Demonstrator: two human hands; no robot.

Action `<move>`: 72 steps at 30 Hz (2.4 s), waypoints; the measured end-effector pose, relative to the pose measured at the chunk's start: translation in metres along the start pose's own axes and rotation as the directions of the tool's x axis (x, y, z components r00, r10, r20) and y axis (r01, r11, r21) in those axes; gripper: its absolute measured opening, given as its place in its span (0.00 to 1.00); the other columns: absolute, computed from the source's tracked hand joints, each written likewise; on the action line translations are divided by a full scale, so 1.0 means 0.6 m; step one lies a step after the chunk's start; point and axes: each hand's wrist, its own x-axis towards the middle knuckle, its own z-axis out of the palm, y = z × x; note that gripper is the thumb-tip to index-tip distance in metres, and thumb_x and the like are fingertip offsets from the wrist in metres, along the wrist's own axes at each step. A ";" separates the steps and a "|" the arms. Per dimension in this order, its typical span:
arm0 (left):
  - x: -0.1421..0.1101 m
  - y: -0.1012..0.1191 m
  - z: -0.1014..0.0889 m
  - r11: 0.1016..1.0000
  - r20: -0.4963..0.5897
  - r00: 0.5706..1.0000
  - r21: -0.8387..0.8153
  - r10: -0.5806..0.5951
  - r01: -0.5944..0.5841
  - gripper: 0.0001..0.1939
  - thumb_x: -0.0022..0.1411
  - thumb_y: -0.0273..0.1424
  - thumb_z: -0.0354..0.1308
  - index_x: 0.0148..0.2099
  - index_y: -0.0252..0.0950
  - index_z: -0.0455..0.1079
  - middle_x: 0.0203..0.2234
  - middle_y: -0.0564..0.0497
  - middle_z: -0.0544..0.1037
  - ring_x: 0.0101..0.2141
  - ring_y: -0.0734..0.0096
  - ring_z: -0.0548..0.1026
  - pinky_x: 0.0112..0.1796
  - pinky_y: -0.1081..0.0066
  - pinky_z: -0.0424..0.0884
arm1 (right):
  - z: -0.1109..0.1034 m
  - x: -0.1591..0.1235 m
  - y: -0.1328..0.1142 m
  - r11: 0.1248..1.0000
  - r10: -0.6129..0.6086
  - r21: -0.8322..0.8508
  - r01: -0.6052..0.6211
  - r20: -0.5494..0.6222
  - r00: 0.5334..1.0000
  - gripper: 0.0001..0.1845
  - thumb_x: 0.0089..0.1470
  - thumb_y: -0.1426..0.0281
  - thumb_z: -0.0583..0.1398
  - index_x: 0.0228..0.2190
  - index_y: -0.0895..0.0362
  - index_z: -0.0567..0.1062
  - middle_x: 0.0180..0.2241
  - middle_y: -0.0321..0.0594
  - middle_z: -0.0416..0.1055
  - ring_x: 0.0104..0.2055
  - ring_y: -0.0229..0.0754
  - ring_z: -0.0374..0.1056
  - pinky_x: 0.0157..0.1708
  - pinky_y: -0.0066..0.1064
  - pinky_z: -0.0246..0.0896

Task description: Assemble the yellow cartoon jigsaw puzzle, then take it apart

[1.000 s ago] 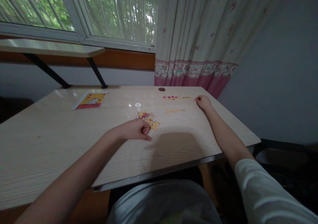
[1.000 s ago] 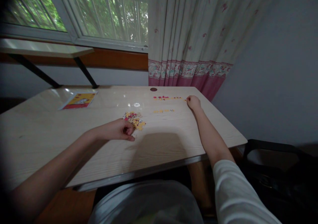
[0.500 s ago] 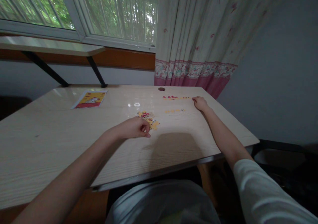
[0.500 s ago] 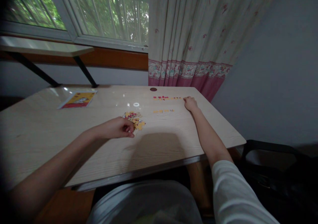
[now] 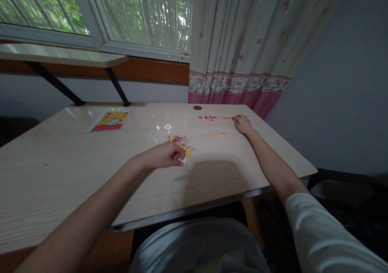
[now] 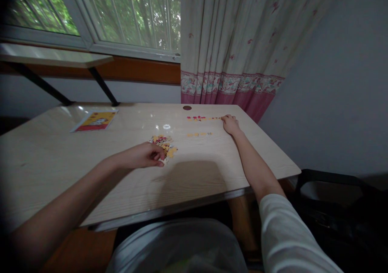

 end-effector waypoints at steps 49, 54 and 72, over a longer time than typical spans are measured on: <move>-0.001 0.007 0.001 0.899 -0.614 0.698 0.427 0.368 -0.098 0.06 0.62 0.28 0.52 0.34 0.35 0.68 0.29 0.49 0.74 0.32 0.69 0.70 0.34 0.70 0.65 | -0.072 -0.155 -0.301 0.565 -0.486 0.600 0.566 -0.313 0.816 0.10 0.53 0.64 0.59 0.30 0.58 0.77 0.28 0.39 0.74 0.29 0.34 0.66 0.32 0.26 0.59; -0.002 -0.006 -0.006 0.903 -0.625 0.703 0.427 0.338 -0.054 0.05 0.61 0.28 0.52 0.34 0.36 0.69 0.28 0.50 0.74 0.32 0.69 0.71 0.34 0.70 0.65 | -0.066 -0.129 -0.271 0.556 -0.576 0.372 0.743 -0.473 0.667 0.13 0.57 0.63 0.56 0.30 0.57 0.76 0.29 0.41 0.75 0.34 0.38 0.68 0.38 0.31 0.60; 0.002 -0.008 0.003 0.889 -0.544 0.790 0.458 0.283 -0.003 0.05 0.59 0.27 0.52 0.34 0.36 0.69 0.28 0.50 0.74 0.30 0.70 0.70 0.31 0.72 0.64 | -0.125 -0.042 -0.107 0.828 -0.477 0.408 0.386 0.147 0.867 0.13 0.50 0.64 0.58 0.29 0.60 0.78 0.27 0.41 0.74 0.28 0.37 0.65 0.31 0.28 0.56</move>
